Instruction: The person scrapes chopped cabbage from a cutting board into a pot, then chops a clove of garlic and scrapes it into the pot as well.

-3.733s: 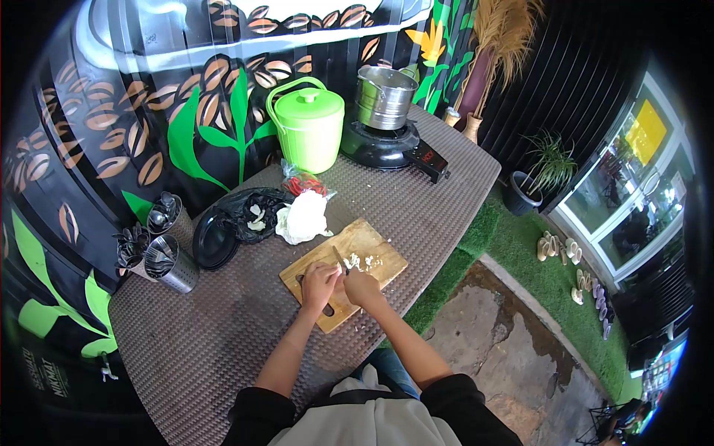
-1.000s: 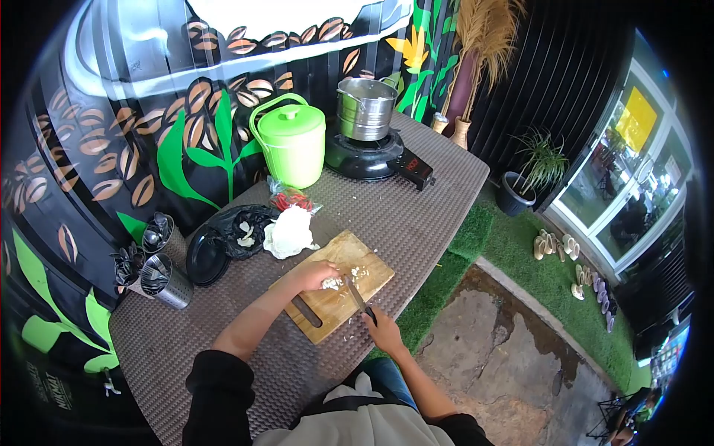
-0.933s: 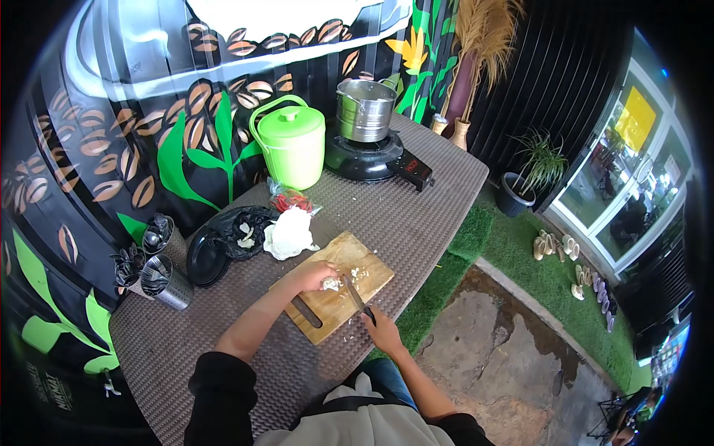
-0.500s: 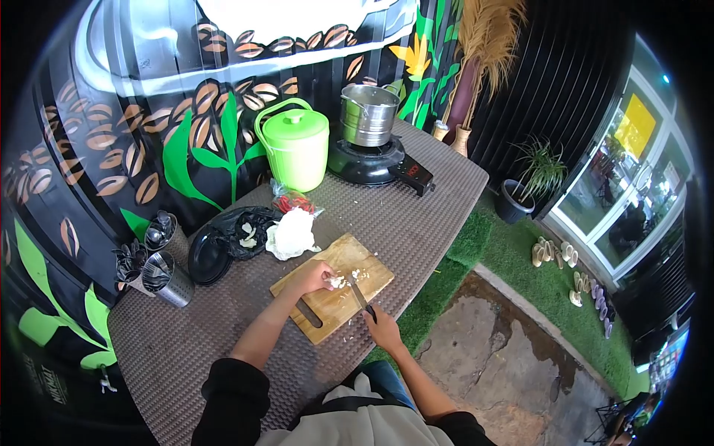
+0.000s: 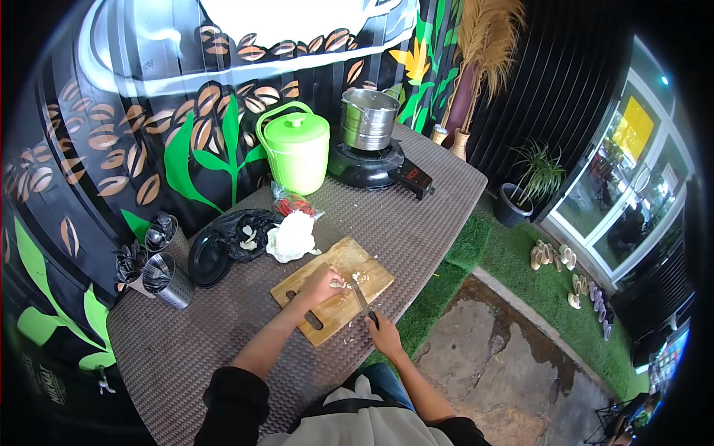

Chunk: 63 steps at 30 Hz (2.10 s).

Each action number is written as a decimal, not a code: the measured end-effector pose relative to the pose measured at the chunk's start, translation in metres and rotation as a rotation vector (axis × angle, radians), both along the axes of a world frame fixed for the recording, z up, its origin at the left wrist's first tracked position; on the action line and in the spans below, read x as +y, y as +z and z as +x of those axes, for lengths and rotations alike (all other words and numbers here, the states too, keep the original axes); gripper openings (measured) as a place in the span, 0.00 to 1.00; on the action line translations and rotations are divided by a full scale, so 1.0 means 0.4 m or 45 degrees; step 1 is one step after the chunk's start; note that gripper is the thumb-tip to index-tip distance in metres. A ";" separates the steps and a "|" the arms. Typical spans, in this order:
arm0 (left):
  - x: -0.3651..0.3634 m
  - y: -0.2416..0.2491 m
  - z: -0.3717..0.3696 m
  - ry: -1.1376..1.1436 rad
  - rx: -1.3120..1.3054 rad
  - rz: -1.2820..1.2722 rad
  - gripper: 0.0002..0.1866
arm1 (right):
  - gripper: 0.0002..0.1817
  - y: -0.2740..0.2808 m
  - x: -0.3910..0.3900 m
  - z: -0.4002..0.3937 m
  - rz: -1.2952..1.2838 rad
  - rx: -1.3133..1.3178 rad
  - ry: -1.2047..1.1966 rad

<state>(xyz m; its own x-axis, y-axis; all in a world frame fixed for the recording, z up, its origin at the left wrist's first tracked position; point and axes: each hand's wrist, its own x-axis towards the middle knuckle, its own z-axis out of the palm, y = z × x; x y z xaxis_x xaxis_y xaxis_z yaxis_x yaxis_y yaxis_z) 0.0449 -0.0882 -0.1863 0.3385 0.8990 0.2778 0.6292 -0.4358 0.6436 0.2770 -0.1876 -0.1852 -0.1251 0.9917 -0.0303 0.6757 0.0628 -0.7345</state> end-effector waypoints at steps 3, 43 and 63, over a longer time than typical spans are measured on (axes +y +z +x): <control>-0.001 -0.029 0.020 0.114 -0.066 0.009 0.13 | 0.18 -0.015 0.000 0.015 -0.043 0.078 -0.005; -0.110 -0.035 0.024 0.281 -0.438 0.069 0.27 | 0.15 -0.027 0.017 -0.028 0.117 0.265 0.061; -0.067 -0.082 0.033 0.346 -0.535 -0.017 0.23 | 0.20 -0.031 0.001 -0.059 0.003 0.002 -0.058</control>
<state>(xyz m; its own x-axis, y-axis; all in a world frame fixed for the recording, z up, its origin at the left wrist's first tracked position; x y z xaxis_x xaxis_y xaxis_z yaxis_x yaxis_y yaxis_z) 0.0581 -0.1152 -0.2191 -0.0468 0.9437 0.3275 0.4038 -0.2821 0.8703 0.2534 -0.1872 -0.1976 -0.0801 0.9964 -0.0277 0.6769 0.0340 -0.7352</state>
